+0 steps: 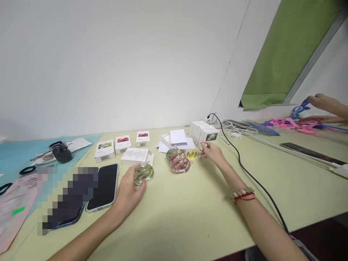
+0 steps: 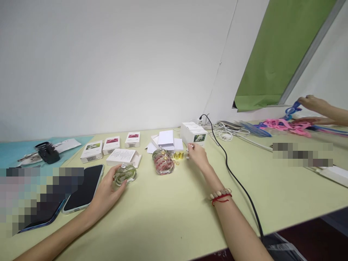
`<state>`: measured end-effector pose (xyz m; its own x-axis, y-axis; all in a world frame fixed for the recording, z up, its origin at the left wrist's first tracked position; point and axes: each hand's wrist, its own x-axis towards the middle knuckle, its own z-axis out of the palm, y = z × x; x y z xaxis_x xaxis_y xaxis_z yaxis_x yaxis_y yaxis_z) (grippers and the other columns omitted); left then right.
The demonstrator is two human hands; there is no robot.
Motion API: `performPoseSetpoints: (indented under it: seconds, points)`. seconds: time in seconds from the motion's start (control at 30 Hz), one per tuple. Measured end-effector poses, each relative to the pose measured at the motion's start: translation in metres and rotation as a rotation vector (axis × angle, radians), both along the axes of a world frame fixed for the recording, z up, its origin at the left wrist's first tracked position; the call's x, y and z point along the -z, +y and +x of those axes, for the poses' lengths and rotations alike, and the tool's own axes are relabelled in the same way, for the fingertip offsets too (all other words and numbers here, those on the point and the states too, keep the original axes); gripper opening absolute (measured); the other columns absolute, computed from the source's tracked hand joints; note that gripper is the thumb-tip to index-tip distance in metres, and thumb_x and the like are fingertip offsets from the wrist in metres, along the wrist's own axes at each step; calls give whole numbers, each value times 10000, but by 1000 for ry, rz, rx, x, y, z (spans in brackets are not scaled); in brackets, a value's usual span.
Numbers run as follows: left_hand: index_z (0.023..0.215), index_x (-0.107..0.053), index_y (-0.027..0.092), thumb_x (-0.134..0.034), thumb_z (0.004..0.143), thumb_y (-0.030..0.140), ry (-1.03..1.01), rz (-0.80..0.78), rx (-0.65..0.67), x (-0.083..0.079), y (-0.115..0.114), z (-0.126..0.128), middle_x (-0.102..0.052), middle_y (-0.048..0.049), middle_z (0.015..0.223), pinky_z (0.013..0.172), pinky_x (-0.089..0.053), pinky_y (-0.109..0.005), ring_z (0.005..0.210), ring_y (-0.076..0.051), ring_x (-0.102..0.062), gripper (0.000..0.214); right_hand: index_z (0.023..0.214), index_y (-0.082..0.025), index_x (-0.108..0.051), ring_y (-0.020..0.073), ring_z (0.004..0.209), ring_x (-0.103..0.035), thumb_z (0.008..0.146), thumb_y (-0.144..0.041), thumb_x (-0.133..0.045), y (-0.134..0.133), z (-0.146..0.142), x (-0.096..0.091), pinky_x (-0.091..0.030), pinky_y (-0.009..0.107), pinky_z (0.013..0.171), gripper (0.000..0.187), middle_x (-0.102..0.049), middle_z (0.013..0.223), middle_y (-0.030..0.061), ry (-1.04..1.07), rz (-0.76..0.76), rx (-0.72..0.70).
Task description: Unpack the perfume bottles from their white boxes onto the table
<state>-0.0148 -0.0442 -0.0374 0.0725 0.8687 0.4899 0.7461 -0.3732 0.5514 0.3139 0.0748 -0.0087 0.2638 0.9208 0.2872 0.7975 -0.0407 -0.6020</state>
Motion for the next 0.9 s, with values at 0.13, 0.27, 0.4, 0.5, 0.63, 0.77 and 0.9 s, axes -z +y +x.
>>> performPoseSetpoints:
  seconds: [0.13,0.27,0.4,0.5,0.63,0.77,0.9]
  points:
    - [1186,-388,195,-480,797,244,5,-11,-4,0,0,0,-564,-86,1131,839,-449,-380,1023,-222,-552,403,1104,-125,-578,122,631,-650,887,-304,-276,0,-4,-4,-483,207,527,413,-648,982,109,102,1,-39]
    - [1188,-390,195,-476,799,238,-5,0,11,1,0,-1,-563,-91,1137,848,-447,-379,1038,-225,-551,400,1152,-134,-540,156,712,-640,824,-291,-413,0,6,0,-484,246,587,384,-642,962,104,70,21,21]
    - [1188,-390,195,-479,796,242,-11,6,18,1,1,-1,-562,-95,1139,843,-452,-374,1048,-229,-550,405,1039,-136,-610,221,812,-603,693,-193,-558,4,19,10,-462,315,681,355,-650,859,97,-14,-4,53]
    - [1186,-392,196,-481,794,239,-16,12,16,1,1,0,-566,-93,1136,843,-454,-373,1043,-226,-553,404,1010,-153,-625,183,750,-600,665,-171,-589,7,20,18,-461,274,656,347,-653,786,59,-19,-41,-24]
    - [1180,-406,197,-488,785,232,-26,32,28,2,1,-1,-576,-87,1122,834,-457,-365,1019,-219,-565,404,1106,-157,-574,116,631,-597,668,-133,-594,10,13,21,-458,198,550,439,-661,797,32,33,-91,-159]
    - [1179,-412,196,-487,799,248,-38,28,33,1,0,-1,-576,-92,1118,820,-458,-361,1005,-220,-567,391,1151,-154,-542,104,622,-609,653,-84,-592,10,12,20,-454,175,503,506,-671,903,51,69,-127,-211]
    - [1193,-404,218,-470,833,305,-117,-52,23,-2,-1,0,-596,-75,1074,743,-479,-324,929,-200,-592,376,1158,-135,-521,107,573,-613,706,-124,-554,7,15,16,-446,191,475,453,-666,969,99,64,-120,-134]
